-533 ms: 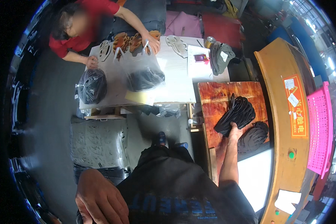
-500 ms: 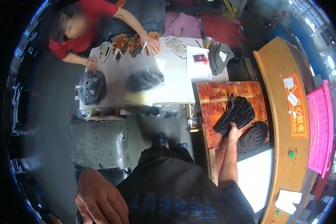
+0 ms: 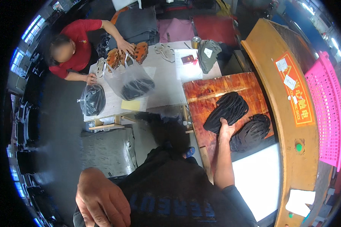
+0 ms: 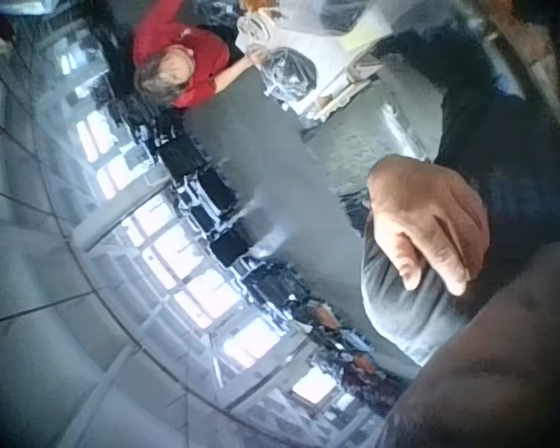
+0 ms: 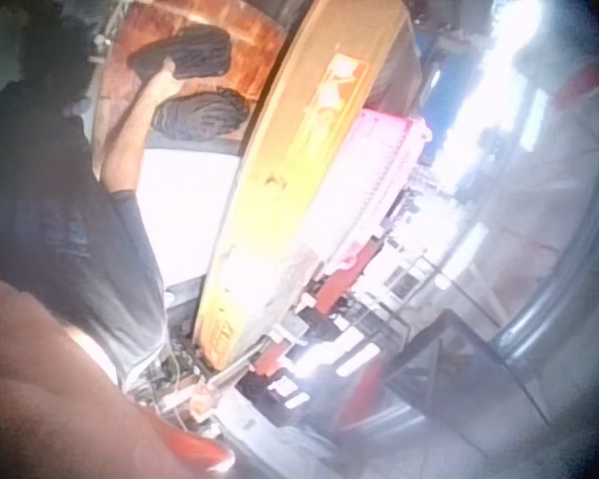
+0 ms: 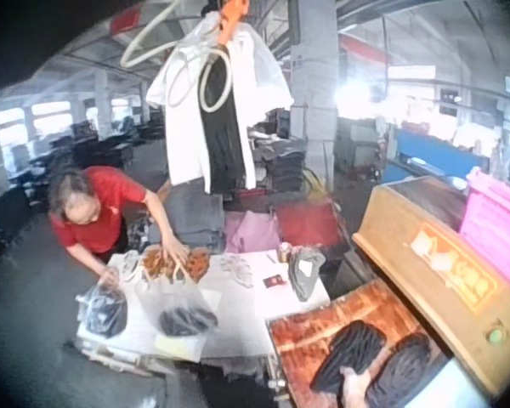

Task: The person sorts and stacks black rubber parts on a workbench. They pick up parts, align them, and place them in a pile. The person also handles a large black sheet and a white plastic template, placing them on the bench.

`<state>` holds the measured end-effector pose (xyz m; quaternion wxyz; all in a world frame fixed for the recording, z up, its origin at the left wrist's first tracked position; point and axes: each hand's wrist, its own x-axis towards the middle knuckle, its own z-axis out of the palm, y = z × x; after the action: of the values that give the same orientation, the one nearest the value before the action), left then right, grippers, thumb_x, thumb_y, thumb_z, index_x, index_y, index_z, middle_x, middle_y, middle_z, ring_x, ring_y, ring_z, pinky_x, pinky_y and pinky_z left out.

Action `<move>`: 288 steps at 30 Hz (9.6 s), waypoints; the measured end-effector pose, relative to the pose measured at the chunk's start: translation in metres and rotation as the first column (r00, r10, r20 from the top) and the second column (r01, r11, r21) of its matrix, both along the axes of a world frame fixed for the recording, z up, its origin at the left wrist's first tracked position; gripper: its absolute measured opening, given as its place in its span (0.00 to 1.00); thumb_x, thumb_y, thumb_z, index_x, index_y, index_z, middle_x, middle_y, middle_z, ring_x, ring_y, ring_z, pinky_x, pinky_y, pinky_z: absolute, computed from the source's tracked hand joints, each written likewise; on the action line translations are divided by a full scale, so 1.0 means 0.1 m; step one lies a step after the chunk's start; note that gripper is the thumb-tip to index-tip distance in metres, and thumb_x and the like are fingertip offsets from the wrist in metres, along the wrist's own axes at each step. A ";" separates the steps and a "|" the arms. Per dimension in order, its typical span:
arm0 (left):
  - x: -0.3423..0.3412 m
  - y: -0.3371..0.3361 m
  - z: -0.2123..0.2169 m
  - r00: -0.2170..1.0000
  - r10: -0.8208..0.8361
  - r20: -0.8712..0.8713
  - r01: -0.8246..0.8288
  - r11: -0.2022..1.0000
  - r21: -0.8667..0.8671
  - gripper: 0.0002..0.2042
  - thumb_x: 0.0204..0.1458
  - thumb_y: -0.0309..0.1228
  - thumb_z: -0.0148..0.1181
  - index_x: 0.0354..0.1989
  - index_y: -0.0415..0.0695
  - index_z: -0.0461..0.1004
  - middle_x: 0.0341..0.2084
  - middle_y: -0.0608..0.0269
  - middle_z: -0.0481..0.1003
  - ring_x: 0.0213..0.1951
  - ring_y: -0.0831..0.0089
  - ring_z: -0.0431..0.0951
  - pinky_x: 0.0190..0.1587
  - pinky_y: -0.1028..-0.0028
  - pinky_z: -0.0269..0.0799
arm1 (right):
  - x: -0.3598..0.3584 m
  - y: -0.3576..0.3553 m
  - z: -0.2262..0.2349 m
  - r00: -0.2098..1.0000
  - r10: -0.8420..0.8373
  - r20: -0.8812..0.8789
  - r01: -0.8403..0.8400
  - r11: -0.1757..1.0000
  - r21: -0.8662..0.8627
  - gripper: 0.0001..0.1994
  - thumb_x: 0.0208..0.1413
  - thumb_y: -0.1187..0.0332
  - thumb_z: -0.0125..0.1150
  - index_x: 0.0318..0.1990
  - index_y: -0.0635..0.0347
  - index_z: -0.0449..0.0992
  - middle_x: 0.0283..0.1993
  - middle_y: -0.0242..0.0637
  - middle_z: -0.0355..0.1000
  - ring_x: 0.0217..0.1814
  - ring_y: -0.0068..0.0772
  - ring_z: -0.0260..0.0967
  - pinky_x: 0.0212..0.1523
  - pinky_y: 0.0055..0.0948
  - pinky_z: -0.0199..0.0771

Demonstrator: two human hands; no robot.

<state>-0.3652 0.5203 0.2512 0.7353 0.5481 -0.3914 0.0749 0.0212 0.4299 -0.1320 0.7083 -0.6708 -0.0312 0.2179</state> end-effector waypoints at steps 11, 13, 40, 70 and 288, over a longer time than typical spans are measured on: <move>0.46 0.25 0.02 0.999 0.029 -0.026 -0.026 0.992 0.126 0.17 0.64 0.41 0.65 0.47 0.36 0.81 0.38 0.52 0.82 0.37 0.56 0.84 0.38 0.63 0.80 | 0.04 -0.06 -0.09 0.999 0.036 -0.027 -0.037 0.999 -0.030 0.31 0.50 0.78 0.68 0.66 0.63 0.73 0.59 0.37 0.78 0.57 0.37 0.75 0.64 0.34 0.72; 0.52 0.25 -0.01 0.996 0.088 0.016 -0.086 0.992 -0.091 0.19 0.65 0.42 0.63 0.50 0.36 0.81 0.39 0.51 0.81 0.39 0.55 0.83 0.40 0.62 0.79 | 0.02 -0.09 -0.04 1.000 0.012 -0.020 -0.012 0.999 -0.031 0.32 0.50 0.78 0.68 0.66 0.63 0.73 0.61 0.38 0.77 0.58 0.37 0.74 0.66 0.34 0.70; -0.14 1.33 -0.46 0.978 0.159 0.135 -0.159 0.987 -0.011 0.21 0.65 0.45 0.63 0.47 0.34 0.82 0.34 0.49 0.80 0.30 0.53 0.81 0.30 0.61 0.75 | -0.05 -0.14 0.06 0.998 0.054 -0.043 -0.052 0.998 0.041 0.29 0.51 0.68 0.70 0.62 0.67 0.73 0.55 0.43 0.77 0.51 0.45 0.77 0.55 0.43 0.79; -0.73 1.26 -2.60 0.115 0.929 -0.351 0.452 0.265 0.851 0.16 0.58 0.43 0.57 0.43 0.46 0.85 0.42 0.49 0.84 0.47 0.47 0.84 0.48 0.50 0.79 | 0.06 -0.22 -0.09 0.999 0.012 0.036 -0.012 1.000 -0.001 0.31 0.48 0.69 0.71 0.63 0.68 0.73 0.55 0.40 0.77 0.53 0.40 0.75 0.59 0.37 0.75; -1.43 -0.15 -5.46 -0.456 0.691 -0.561 -0.043 0.612 0.789 0.27 0.60 0.55 0.54 0.37 0.40 0.84 0.38 0.42 0.83 0.45 0.42 0.83 0.48 0.49 0.76 | 0.17 -0.12 -0.16 0.989 -0.103 -0.104 0.103 0.995 -0.005 0.22 0.47 0.72 0.70 0.52 0.69 0.79 0.49 0.42 0.81 0.45 0.43 0.80 0.49 0.41 0.81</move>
<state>-0.5080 0.5055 -0.2945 0.5027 0.6253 0.5686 -0.1815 0.0379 0.4176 -0.1477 0.7194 -0.6591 0.0402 0.2157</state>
